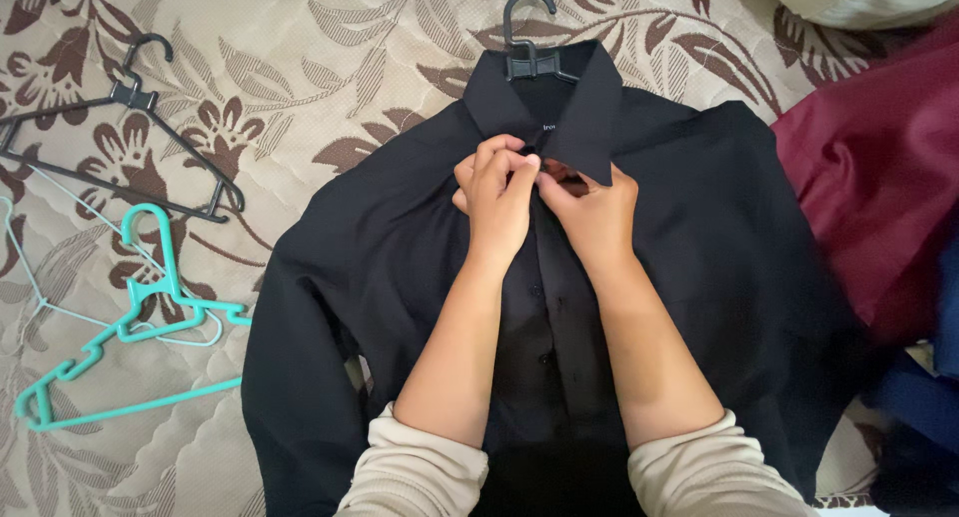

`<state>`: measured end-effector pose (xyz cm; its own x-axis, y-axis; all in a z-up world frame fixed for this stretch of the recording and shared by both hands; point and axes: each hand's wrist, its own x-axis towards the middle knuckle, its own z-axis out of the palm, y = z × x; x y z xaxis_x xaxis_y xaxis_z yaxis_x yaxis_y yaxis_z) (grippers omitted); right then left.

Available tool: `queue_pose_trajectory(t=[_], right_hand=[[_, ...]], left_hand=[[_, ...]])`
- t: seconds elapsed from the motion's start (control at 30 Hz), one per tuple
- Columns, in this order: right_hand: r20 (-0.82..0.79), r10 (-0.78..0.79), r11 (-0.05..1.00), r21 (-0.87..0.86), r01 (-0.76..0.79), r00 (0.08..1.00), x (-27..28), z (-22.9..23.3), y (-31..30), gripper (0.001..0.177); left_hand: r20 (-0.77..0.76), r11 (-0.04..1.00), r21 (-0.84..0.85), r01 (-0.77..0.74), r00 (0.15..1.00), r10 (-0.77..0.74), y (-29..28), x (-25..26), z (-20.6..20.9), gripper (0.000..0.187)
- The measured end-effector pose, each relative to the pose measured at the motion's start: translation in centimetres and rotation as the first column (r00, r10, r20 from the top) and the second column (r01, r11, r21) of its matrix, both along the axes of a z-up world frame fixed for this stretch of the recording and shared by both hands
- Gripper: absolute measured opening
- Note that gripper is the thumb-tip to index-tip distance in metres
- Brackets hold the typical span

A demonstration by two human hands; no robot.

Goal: The person places a black shirt on a hanger, smooths the collar and front, then buttons the shirt from top to bottom. The shirt remains on the hanger on the bed at the end of the clip.

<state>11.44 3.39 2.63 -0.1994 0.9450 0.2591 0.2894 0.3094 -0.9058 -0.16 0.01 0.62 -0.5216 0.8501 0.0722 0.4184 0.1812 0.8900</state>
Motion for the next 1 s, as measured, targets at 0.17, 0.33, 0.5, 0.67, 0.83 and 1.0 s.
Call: queue_pose_trajectory(t=[0.17,0.33,0.5,0.67,0.83,1.0], right_hand=[[-0.049,0.003,0.999,-0.042,-0.005,0.999,-0.1,0.3,-0.2,0.019],[0.025,0.035,0.996,-0.084,-0.033,0.999,0.4,0.3,0.3,0.021],[-0.069,0.095,0.968,-0.226,-0.108,0.993,1.2,-0.9,1.5,0.020],[-0.145,0.106,0.943,-0.298,-0.145,0.984,1.6,-1.8,1.7,0.017],[-0.315,-0.005,0.907,-0.402,-0.129,0.949,0.9,-2.2,1.8,0.009],[-0.310,-0.049,0.956,-0.289,-0.045,0.949,0.3,-2.7,1.9,0.013]], left_hand=[[-0.041,0.999,0.036,0.020,0.999,-0.019,-0.2,0.0,0.5,0.013],[-0.052,1.000,-0.006,-0.004,0.999,0.003,0.0,0.0,-0.1,0.011],[-0.095,1.000,0.017,-0.005,0.995,0.007,0.0,0.0,-0.4,0.012],[-0.158,0.999,0.038,0.011,0.987,-0.005,-0.4,0.2,1.0,0.010],[-0.327,0.998,0.023,0.061,0.944,-0.050,-1.0,0.4,3.2,0.027],[-0.432,0.994,0.044,0.102,0.899,-0.074,-0.8,0.1,3.2,0.041]])
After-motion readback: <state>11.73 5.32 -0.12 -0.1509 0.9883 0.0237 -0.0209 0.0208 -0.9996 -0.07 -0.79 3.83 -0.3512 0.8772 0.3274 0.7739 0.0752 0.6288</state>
